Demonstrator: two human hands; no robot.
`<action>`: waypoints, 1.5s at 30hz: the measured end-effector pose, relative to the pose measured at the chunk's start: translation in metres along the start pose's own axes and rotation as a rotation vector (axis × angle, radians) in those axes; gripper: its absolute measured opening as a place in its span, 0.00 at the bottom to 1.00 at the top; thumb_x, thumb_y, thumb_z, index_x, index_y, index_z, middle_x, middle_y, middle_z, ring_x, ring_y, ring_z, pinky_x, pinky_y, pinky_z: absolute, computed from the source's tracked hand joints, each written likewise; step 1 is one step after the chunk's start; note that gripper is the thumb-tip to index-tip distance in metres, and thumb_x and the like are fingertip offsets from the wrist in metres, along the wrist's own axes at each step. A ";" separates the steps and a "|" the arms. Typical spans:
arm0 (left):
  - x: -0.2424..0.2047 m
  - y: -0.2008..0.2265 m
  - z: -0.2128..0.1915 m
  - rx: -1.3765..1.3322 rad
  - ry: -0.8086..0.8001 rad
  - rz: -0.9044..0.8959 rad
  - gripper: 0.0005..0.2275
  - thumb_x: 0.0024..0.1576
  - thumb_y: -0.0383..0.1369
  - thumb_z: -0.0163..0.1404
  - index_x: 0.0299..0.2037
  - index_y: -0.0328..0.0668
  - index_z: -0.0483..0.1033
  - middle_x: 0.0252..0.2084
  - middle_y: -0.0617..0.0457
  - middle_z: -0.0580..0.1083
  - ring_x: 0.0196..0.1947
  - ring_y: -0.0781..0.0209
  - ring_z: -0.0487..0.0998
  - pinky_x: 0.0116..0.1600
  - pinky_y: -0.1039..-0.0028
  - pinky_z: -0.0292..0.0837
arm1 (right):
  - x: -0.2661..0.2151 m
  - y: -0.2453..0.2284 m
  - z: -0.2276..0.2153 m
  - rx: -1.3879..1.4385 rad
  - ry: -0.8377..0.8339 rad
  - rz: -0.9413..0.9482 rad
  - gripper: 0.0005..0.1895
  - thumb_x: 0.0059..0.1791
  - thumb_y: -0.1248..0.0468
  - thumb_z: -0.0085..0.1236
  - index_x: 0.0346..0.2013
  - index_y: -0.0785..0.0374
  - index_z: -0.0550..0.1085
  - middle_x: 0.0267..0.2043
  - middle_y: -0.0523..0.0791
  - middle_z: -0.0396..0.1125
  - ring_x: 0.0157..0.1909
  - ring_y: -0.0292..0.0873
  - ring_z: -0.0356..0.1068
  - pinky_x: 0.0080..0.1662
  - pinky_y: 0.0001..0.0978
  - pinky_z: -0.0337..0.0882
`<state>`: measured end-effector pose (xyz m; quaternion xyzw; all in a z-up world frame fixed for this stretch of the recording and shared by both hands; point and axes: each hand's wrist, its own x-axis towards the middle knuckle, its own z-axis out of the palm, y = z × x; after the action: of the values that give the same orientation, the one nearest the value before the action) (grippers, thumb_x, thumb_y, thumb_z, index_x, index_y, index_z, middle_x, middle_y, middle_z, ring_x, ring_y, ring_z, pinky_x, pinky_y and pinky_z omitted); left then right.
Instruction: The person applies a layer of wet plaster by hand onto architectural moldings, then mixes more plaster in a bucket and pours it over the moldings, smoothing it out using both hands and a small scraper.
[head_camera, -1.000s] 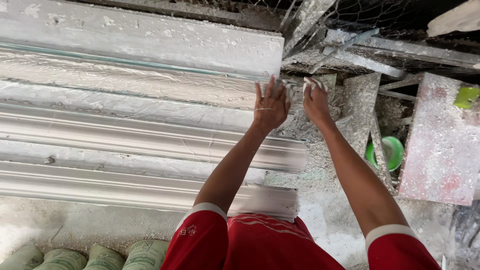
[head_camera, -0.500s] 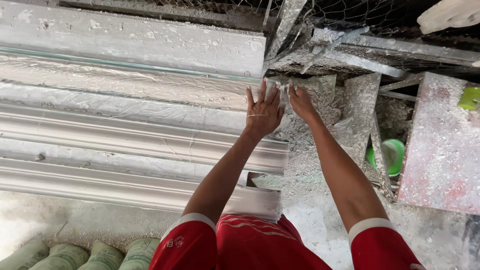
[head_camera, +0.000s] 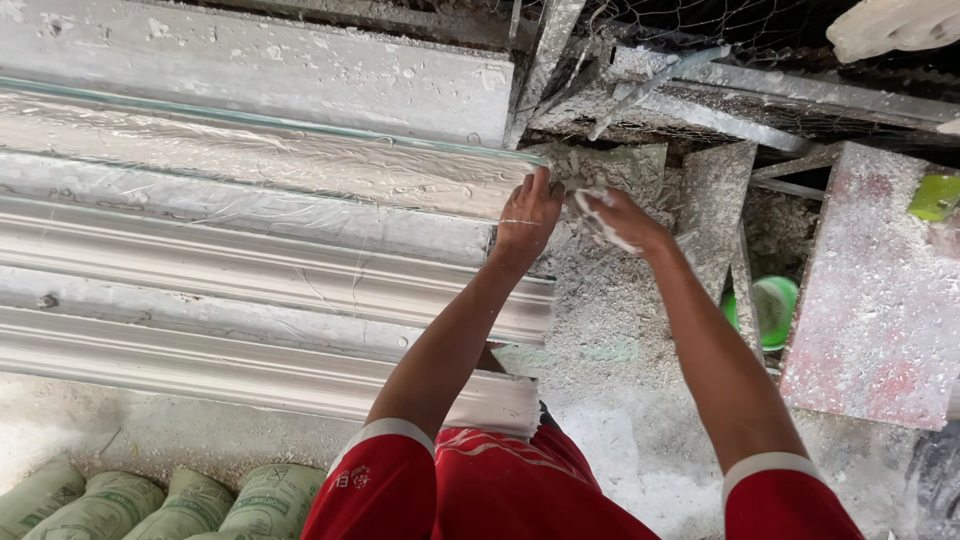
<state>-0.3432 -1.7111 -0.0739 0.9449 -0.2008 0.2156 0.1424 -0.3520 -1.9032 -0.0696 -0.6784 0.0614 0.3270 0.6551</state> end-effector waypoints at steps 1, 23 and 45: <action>-0.006 0.001 -0.002 0.002 0.001 -0.004 0.05 0.54 0.31 0.55 0.34 0.47 0.71 0.42 0.53 0.63 0.35 0.59 0.72 0.33 0.69 0.64 | -0.005 -0.002 -0.014 -0.002 -0.004 0.000 0.30 0.58 0.51 0.49 0.70 0.66 0.62 0.66 0.59 0.62 0.59 0.56 0.68 0.51 0.64 0.68; -0.031 -0.059 -0.014 -0.156 -0.093 -0.784 0.06 0.56 0.37 0.56 0.38 0.46 0.75 0.48 0.54 0.65 0.49 0.47 0.68 0.47 0.57 0.67 | 0.035 -0.004 0.096 -1.073 0.395 -0.542 0.25 0.60 0.62 0.38 0.74 0.47 0.60 0.73 0.43 0.59 0.57 0.54 0.70 0.74 0.63 0.48; -0.054 -0.019 -0.042 0.013 -0.527 -0.322 0.27 0.66 0.50 0.33 0.72 0.49 0.62 0.79 0.46 0.51 0.79 0.43 0.40 0.74 0.30 0.29 | 0.045 0.000 0.082 -0.139 0.395 -0.238 0.19 0.54 0.52 0.64 0.52 0.64 0.78 0.51 0.56 0.73 0.59 0.56 0.70 0.56 0.57 0.67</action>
<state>-0.3935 -1.6621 -0.0663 0.9889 -0.0772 -0.0607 0.1117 -0.3466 -1.8118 -0.0873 -0.7752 0.0853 0.1120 0.6159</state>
